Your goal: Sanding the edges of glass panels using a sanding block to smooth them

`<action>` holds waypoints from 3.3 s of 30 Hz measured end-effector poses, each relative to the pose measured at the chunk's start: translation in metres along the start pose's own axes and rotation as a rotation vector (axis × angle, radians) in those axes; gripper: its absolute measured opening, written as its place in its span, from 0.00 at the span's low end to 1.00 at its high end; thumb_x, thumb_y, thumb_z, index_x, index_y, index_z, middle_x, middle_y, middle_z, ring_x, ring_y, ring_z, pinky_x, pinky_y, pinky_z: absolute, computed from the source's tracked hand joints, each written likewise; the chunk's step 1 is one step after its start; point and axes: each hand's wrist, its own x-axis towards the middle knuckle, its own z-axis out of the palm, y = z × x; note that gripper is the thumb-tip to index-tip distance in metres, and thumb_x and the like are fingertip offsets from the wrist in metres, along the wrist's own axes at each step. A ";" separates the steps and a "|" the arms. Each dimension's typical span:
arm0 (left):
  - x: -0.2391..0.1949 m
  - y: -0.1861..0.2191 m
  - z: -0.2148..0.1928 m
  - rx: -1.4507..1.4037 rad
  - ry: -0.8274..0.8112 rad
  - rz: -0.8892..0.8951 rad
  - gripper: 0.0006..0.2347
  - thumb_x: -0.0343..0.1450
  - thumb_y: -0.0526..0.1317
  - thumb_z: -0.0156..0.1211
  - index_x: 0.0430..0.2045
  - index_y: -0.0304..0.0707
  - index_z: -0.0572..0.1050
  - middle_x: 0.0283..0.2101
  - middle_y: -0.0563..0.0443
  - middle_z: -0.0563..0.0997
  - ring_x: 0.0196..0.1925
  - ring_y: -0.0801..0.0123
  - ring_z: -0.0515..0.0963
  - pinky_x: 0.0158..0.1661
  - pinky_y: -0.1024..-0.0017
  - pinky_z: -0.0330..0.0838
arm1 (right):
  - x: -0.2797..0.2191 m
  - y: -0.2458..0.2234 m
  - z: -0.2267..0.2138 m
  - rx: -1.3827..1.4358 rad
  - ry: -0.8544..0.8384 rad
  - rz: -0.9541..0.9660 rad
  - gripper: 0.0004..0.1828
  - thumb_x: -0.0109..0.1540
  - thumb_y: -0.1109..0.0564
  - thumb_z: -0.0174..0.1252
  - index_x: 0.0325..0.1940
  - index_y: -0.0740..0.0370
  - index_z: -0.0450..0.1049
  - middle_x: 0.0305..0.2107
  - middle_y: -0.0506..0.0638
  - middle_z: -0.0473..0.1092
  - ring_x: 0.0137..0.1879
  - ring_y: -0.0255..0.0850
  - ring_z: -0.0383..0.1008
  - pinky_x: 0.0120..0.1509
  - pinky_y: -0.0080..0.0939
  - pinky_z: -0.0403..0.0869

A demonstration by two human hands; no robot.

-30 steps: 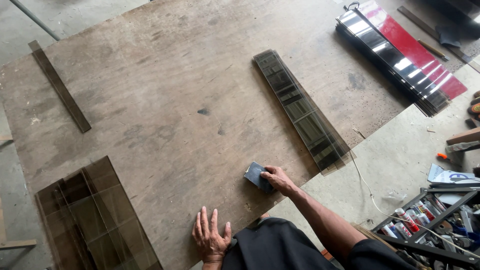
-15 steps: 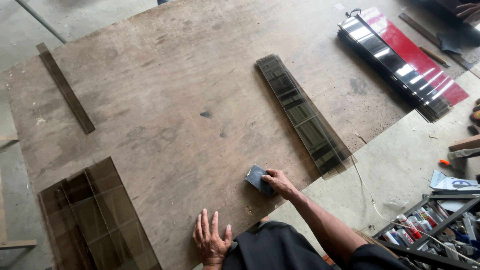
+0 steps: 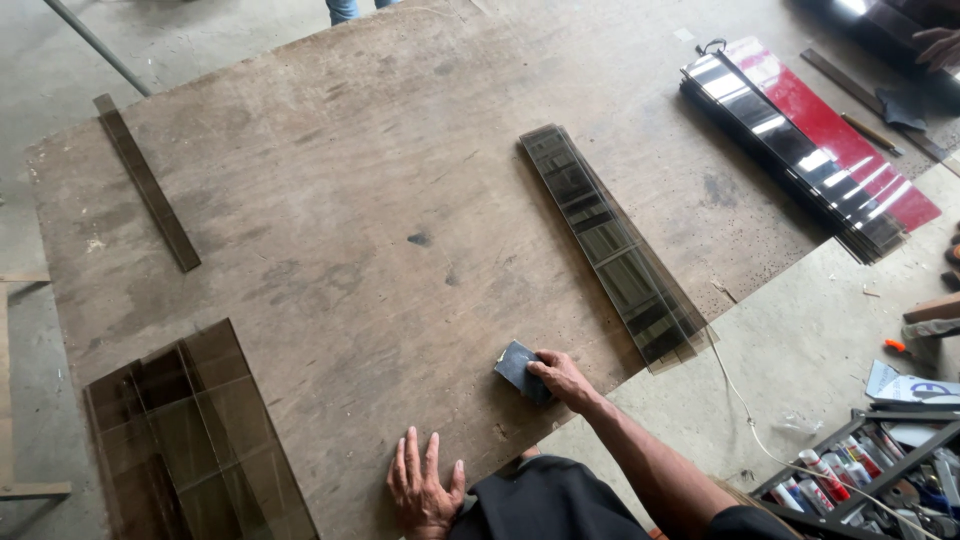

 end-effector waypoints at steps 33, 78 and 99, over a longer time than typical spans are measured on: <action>0.004 0.002 -0.003 -0.006 0.046 0.008 0.25 0.70 0.61 0.46 0.55 0.54 0.77 0.68 0.44 0.74 0.65 0.51 0.74 0.59 0.56 0.68 | 0.003 0.004 0.000 -0.046 0.018 -0.006 0.08 0.63 0.55 0.55 0.30 0.56 0.71 0.23 0.42 0.66 0.28 0.31 0.67 0.30 0.34 0.65; 0.009 0.004 -0.011 0.002 0.005 0.021 0.24 0.70 0.60 0.48 0.56 0.51 0.76 0.68 0.41 0.73 0.65 0.50 0.74 0.59 0.54 0.69 | 0.006 0.006 -0.003 -0.005 -0.026 0.039 0.08 0.65 0.54 0.55 0.31 0.57 0.71 0.24 0.43 0.66 0.27 0.33 0.69 0.30 0.34 0.67; 0.011 0.007 -0.017 0.013 -0.023 0.020 0.24 0.71 0.59 0.48 0.56 0.50 0.76 0.68 0.41 0.73 0.66 0.50 0.73 0.61 0.55 0.67 | 0.004 0.003 -0.002 0.017 -0.011 0.056 0.08 0.65 0.54 0.55 0.33 0.58 0.71 0.24 0.44 0.65 0.28 0.34 0.69 0.31 0.35 0.68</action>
